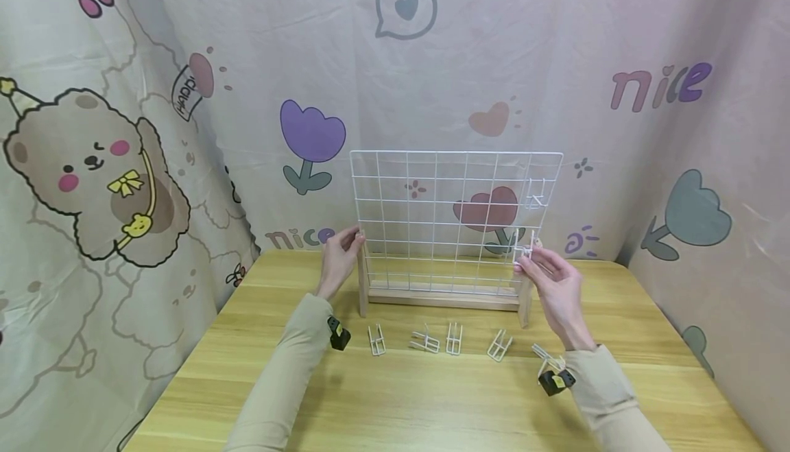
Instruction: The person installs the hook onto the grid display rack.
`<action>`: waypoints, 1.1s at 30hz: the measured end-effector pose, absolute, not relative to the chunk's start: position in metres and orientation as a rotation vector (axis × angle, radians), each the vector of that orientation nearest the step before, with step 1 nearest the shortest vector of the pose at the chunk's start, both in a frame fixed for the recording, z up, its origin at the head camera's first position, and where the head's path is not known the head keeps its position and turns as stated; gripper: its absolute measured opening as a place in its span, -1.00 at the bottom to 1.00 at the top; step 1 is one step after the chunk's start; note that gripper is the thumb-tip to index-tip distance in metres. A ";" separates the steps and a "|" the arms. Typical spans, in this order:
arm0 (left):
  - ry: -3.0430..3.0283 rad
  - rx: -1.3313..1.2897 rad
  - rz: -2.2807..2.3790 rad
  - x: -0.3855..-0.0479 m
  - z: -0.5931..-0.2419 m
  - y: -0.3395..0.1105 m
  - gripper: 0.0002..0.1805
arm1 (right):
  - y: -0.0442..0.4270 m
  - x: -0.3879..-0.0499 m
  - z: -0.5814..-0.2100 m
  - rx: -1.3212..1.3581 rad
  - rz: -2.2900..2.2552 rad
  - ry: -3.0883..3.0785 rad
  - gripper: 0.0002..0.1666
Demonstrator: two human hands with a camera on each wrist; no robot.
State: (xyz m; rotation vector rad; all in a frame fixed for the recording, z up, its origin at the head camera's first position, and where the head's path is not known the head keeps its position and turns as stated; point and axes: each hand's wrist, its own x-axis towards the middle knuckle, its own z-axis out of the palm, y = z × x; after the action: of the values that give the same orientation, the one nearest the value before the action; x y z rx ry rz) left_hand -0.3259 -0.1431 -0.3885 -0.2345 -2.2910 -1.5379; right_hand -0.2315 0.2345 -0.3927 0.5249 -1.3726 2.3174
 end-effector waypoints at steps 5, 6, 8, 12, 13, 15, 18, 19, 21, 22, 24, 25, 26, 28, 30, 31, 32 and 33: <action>-2.287 -0.249 -1.555 -0.327 -0.390 -0.144 -0.59 | 0.225 -0.235 -0.384 0.515 2.294 -1.416 -0.64; -2.285 -0.254 -1.559 -0.328 -0.390 -0.144 -0.59 | 0.223 -0.236 -0.382 0.515 2.287 -1.425 -0.64; -2.281 -0.265 -1.561 -0.328 -0.390 -0.144 -0.59 | 0.220 -0.238 -0.378 0.517 2.277 -1.442 -0.64; -2.270 -0.281 -1.572 -0.328 -0.389 -0.146 -0.60 | 0.214 -0.242 -0.369 0.529 2.282 -1.465 -0.64; -2.271 -0.284 -1.574 -0.328 -0.390 -0.146 -0.61 | 0.213 -0.243 -0.367 0.529 2.282 -1.471 -0.66; -2.273 -0.283 -1.580 -0.328 -0.390 -0.147 -0.61 | 0.210 -0.246 -0.363 0.528 2.285 -1.483 -0.68; -2.285 -0.285 -1.577 -0.328 -0.389 -0.148 -0.60 | 0.206 -0.251 -0.357 0.524 2.283 -1.498 -0.69; -2.287 -0.286 -1.574 -0.328 -0.388 -0.148 -0.60 | 0.205 -0.253 -0.355 0.521 2.285 -1.499 -0.69; -2.293 -0.290 -1.564 -0.328 -0.388 -0.148 -0.60 | 0.202 -0.255 -0.350 0.523 2.287 -1.503 -0.69; -2.297 -0.294 -1.557 -0.329 -0.388 -0.148 -0.60 | 0.201 -0.257 -0.348 0.522 2.291 -1.499 -0.69; -2.299 -0.303 -1.550 -0.329 -0.388 -0.149 -0.60 | 0.199 -0.259 -0.345 0.519 2.296 -1.490 -0.68; -2.298 -0.304 -1.551 -0.329 -0.388 -0.149 -0.60 | 0.198 -0.260 -0.343 0.518 2.303 -1.479 -0.68; -2.299 -0.307 -1.550 -0.329 -0.388 -0.149 -0.60 | 0.197 -0.262 -0.342 0.517 2.303 -1.475 -0.68; -2.295 -0.310 -1.558 -0.329 -0.388 -0.149 -0.60 | 0.195 -0.264 -0.339 0.510 2.304 -1.463 -0.69; -2.289 -0.314 -1.561 -0.330 -0.389 -0.149 -0.60 | 0.193 -0.267 -0.337 0.508 2.300 -1.455 -0.69; -2.286 -0.315 -1.565 -0.330 -0.389 -0.149 -0.60 | 0.192 -0.269 -0.336 0.506 2.295 -1.452 -0.68; -2.284 -0.317 -1.566 -0.331 -0.389 -0.149 -0.60 | 0.191 -0.270 -0.335 0.502 2.283 -1.458 -0.68; -2.282 -0.319 -1.568 -0.331 -0.389 -0.149 -0.60 | 0.191 -0.271 -0.334 0.500 2.279 -1.455 -0.67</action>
State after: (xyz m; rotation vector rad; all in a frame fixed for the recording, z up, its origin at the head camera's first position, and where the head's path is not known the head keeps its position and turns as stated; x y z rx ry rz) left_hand -0.3311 -0.1486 -0.3893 -0.3189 -2.2822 -1.5681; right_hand -0.2714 0.1905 -0.3343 0.4997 -1.4548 2.2786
